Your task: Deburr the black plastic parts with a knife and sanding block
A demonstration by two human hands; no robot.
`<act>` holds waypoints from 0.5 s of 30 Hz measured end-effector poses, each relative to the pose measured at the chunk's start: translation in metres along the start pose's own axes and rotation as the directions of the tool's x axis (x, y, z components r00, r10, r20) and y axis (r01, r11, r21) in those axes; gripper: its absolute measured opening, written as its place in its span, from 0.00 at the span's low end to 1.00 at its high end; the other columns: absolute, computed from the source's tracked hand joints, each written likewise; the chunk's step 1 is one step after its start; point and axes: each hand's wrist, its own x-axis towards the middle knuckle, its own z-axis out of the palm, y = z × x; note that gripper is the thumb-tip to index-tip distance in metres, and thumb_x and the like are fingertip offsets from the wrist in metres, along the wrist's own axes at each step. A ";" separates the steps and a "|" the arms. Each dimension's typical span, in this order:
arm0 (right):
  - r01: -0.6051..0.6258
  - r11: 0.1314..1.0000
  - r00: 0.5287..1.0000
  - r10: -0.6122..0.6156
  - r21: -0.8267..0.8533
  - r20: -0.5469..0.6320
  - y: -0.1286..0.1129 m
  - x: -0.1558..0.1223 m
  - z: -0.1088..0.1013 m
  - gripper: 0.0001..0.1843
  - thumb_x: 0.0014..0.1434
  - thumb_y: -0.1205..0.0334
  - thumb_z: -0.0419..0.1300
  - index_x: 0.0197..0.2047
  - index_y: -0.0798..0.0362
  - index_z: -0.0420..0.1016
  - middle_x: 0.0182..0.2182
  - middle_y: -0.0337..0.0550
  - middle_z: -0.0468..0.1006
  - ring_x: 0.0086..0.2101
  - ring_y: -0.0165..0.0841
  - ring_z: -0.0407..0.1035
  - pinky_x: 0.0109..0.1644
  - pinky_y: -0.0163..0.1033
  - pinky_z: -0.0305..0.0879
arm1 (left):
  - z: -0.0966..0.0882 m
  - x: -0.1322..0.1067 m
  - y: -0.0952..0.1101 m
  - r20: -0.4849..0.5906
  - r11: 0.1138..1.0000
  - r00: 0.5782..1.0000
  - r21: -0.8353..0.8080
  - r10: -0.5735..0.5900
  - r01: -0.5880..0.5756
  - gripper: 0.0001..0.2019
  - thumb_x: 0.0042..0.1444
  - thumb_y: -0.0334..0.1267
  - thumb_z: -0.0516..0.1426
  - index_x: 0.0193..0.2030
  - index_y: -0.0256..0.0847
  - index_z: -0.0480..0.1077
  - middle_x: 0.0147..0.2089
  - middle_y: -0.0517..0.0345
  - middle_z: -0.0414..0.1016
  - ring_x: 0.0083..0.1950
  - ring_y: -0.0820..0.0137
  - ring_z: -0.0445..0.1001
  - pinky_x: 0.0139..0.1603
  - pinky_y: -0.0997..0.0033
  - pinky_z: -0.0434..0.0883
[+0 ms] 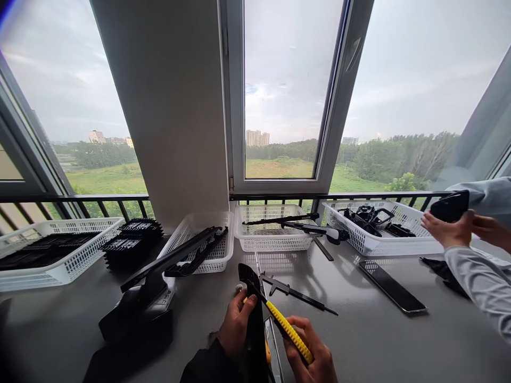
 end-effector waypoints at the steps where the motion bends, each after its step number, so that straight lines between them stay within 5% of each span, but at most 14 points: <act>1: -0.004 1.000 1.000 0.004 -0.002 0.003 0.000 0.000 0.000 0.27 0.60 0.31 0.66 0.43 0.48 0.81 0.35 0.42 0.86 0.32 0.37 0.78 0.36 0.31 0.75 | 0.000 0.000 0.000 0.001 1.000 1.000 0.002 -0.005 0.005 0.26 0.54 0.64 0.66 0.38 0.40 0.74 0.26 0.61 0.72 0.28 0.70 0.68 0.30 0.71 0.64; 15: 0.013 1.000 1.000 -0.014 -0.011 -0.013 -0.002 0.000 -0.002 0.27 0.61 0.31 0.65 0.44 0.48 0.81 0.30 0.38 0.83 0.27 0.33 0.75 0.34 0.30 0.73 | -0.001 -0.001 0.002 -0.004 0.999 0.999 -0.034 -0.038 0.038 0.25 0.51 0.62 0.67 0.38 0.38 0.76 0.29 0.59 0.72 0.31 0.69 0.67 0.34 0.71 0.64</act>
